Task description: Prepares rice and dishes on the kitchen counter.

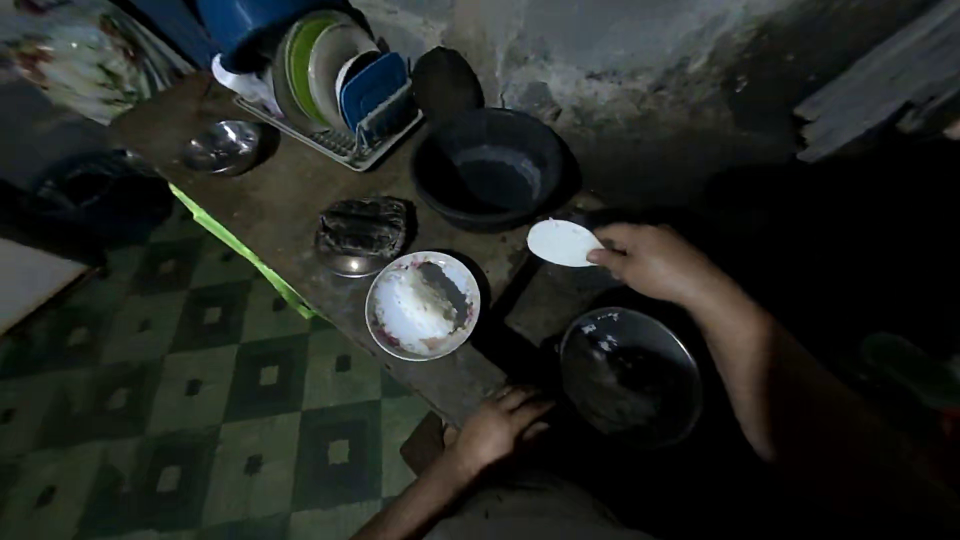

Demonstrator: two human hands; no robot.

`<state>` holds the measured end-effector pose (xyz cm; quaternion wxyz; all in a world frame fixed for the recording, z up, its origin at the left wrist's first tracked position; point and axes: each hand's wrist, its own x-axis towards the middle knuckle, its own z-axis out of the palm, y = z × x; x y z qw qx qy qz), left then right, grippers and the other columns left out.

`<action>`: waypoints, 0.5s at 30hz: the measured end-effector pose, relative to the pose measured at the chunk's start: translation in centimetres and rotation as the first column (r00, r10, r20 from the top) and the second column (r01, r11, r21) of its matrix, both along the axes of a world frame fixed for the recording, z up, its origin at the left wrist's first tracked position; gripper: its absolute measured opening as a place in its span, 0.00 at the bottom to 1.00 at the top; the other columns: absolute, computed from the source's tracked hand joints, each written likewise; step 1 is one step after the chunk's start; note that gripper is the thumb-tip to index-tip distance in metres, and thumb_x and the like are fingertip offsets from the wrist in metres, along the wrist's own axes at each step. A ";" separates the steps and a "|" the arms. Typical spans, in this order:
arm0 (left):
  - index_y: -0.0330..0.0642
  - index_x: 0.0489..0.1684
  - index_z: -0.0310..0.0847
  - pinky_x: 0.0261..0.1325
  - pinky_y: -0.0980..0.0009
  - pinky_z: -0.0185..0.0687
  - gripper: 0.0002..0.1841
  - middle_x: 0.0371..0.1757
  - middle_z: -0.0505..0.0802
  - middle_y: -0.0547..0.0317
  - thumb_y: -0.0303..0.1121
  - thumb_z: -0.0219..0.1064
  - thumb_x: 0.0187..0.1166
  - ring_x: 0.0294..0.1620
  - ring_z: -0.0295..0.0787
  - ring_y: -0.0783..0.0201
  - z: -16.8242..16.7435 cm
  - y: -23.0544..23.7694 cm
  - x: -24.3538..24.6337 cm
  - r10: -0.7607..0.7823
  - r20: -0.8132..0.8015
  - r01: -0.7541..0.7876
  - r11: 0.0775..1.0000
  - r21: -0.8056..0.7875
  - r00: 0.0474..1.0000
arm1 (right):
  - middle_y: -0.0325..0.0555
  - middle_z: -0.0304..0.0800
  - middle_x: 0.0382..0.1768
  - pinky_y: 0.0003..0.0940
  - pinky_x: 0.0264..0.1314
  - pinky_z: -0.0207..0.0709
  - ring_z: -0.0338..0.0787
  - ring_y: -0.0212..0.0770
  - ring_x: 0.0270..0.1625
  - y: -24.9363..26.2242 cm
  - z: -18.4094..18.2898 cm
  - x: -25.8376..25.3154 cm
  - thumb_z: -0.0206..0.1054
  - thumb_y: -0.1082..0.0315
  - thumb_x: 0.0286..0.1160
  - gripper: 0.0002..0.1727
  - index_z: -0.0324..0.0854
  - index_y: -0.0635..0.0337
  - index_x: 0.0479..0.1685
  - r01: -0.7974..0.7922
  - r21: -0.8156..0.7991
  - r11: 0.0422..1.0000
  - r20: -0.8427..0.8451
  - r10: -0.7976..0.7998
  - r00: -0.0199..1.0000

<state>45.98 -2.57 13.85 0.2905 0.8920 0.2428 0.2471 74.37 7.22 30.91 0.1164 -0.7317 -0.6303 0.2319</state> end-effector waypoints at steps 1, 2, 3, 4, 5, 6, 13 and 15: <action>0.48 0.66 0.89 0.78 0.58 0.80 0.17 0.66 0.92 0.54 0.42 0.65 0.86 0.72 0.87 0.57 -0.2 -0.1 -1.3 0.059 -0.011 -0.059 0.998 -0.007 0.998 | 0.57 0.93 0.44 0.61 0.48 0.85 0.92 0.55 0.39 2.0 -0.4 -0.6 0.64 0.57 0.88 0.20 0.81 0.54 0.73 0.020 -0.038 0.999 -0.037 -0.022 0.999; 0.49 0.66 0.89 0.77 0.58 0.81 0.17 0.66 0.93 0.55 0.42 0.64 0.87 0.71 0.88 0.57 -0.3 -0.4 -2.6 0.117 -0.020 -0.117 0.993 -0.021 0.993 | 0.59 0.92 0.46 0.60 0.48 0.86 0.92 0.55 0.39 4.2 -1.0 -1.1 0.64 0.57 0.88 0.24 0.76 0.53 0.79 0.042 -0.072 0.997 -0.075 -0.047 0.996; 0.49 0.66 0.89 0.76 0.58 0.81 0.17 0.66 0.93 0.56 0.42 0.63 0.87 0.71 0.88 0.57 -0.4 -0.7 -3.9 0.168 -0.029 -0.169 0.985 -0.041 0.985 | 0.62 0.91 0.49 0.60 0.49 0.86 0.92 0.57 0.41 6.3 -1.5 -1.8 0.65 0.58 0.88 0.27 0.72 0.53 0.84 0.059 -0.100 0.993 -0.107 -0.070 0.992; 0.48 0.66 0.89 0.76 0.58 0.81 0.17 0.66 0.93 0.56 0.42 0.63 0.87 0.71 0.88 0.57 -0.6 -1.0 -5.2 0.208 -0.038 -0.210 0.976 -0.060 0.977 | 0.64 0.90 0.53 0.60 0.51 0.85 0.92 0.58 0.44 8.3 -1.9 -2.5 0.65 0.59 0.87 0.29 0.69 0.53 0.86 0.070 -0.112 0.991 -0.120 -0.084 0.989; 0.48 0.66 0.89 0.76 0.57 0.82 0.17 0.66 0.93 0.56 0.42 0.63 0.87 0.70 0.88 0.57 -0.7 -1.3 -6.3 0.237 -0.049 -0.240 0.968 -0.076 0.970 | 0.65 0.89 0.56 0.62 0.54 0.84 0.92 0.61 0.49 10.4 -2.2 -3.2 0.67 0.61 0.85 0.31 0.67 0.54 0.87 0.070 -0.105 0.992 -0.108 -0.082 0.991; 0.48 0.66 0.89 0.75 0.57 0.82 0.17 0.65 0.93 0.55 0.42 0.63 0.87 0.70 0.88 0.57 -0.8 -1.6 -7.2 0.257 -0.062 -0.262 0.960 -0.095 0.964 | 0.66 0.88 0.59 0.65 0.59 0.83 0.91 0.63 0.55 12.5 -2.5 -3.9 0.69 0.63 0.83 0.33 0.67 0.56 0.87 0.051 -0.086 0.995 -0.065 -0.057 0.996; 0.49 0.63 0.91 0.69 0.52 0.86 0.16 0.63 0.94 0.57 0.42 0.64 0.85 0.66 0.91 0.56 -1.5 -1.1 -9.2 0.332 -0.098 -0.342 0.933 -0.113 0.938 | 0.71 0.82 0.70 0.76 0.71 0.71 0.80 0.71 0.74 23.2 -5.7 -9.3 0.70 0.71 0.74 0.27 0.77 0.66 0.75 -0.135 -0.186 0.973 0.300 0.187 0.936; 0.51 0.64 0.90 0.64 0.53 0.89 0.16 0.62 0.95 0.57 0.42 0.64 0.85 0.63 0.93 0.56 -1.5 -0.5 -8.6 0.335 -0.100 -0.346 0.929 -0.134 0.937 | 0.69 0.82 0.70 0.75 0.68 0.73 0.81 0.71 0.74 23.6 -6.5 -9.9 0.69 0.71 0.75 0.26 0.77 0.63 0.75 -0.110 -0.229 0.967 0.348 0.187 0.919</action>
